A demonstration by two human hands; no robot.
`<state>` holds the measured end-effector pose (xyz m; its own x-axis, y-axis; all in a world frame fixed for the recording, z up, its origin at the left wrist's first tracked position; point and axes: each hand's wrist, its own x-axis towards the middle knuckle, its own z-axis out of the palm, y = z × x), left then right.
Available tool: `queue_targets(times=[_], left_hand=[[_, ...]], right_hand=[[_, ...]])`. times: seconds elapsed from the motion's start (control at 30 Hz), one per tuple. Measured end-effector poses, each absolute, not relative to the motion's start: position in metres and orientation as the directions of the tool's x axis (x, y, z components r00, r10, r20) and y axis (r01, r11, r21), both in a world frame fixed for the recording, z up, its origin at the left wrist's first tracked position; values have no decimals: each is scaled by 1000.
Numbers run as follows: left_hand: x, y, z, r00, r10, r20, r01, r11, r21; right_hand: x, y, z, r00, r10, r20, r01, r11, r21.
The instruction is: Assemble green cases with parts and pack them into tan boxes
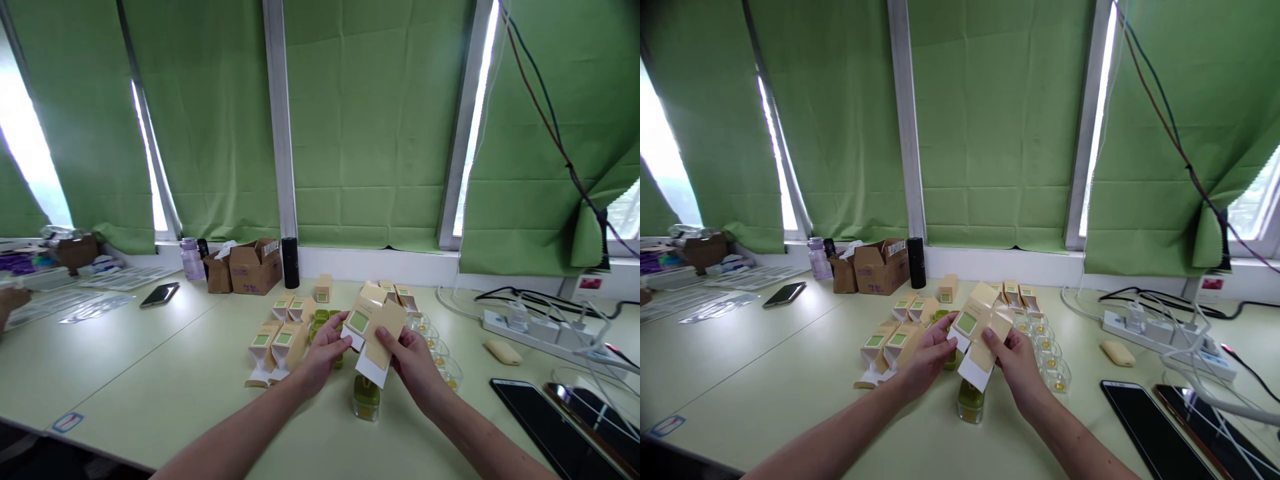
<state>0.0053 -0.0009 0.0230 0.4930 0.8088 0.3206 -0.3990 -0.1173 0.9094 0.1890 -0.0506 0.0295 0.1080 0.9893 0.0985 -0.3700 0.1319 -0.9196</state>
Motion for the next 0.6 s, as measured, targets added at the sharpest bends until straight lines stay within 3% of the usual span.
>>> queue_targets(times=[0.23,0.6], left_hand=[[3,-3,29,349,864,361,-208,-304,930],[2,-1,27,375,862,341,-229,-270,935]], right_hand=[[191,-49,28,114,986,119,-343,151,-927],[190,-50,29,95,986,134,-363,160,-918]])
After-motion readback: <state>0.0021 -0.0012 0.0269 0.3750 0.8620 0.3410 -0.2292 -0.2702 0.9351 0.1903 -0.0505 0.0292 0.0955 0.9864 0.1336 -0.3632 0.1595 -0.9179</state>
